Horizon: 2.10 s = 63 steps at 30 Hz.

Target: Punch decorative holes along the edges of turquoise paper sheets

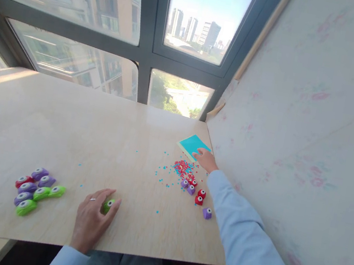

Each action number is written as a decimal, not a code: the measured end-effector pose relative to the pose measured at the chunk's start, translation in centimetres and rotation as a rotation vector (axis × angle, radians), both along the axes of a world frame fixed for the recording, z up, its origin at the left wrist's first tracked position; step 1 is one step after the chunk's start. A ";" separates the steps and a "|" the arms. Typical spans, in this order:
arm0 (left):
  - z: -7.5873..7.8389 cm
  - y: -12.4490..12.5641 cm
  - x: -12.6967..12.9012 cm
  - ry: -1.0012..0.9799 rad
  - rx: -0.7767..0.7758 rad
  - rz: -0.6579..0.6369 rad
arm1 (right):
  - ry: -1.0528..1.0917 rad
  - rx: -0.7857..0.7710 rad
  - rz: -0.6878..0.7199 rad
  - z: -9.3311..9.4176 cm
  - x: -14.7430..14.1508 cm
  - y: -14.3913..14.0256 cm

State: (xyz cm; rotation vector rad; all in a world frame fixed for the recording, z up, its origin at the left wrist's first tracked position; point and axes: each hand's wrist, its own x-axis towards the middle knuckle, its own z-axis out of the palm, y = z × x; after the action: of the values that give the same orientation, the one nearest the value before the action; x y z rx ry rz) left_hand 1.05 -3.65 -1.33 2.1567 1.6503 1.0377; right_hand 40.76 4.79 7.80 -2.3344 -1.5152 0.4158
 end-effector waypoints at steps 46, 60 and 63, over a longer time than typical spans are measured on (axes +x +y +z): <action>0.8 0.1 0.1 -0.040 -0.021 0.014 | -0.494 -0.271 0.069 1.3 -1.1 2.6; 0.0 -0.2 -0.5 -0.231 0.001 0.050 | 1.016 0.768 -0.058 5.3 -8.0 -10.8; 0.4 -1.0 -0.7 -0.279 0.200 0.118 | 1.345 0.761 -0.134 3.4 -10.7 -15.3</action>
State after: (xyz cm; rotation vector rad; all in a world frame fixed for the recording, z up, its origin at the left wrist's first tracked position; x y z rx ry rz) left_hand 0.31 -4.66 -0.89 1.9345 1.6152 1.5194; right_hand 30.01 -10.47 11.24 -1.0400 -0.6185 0.9004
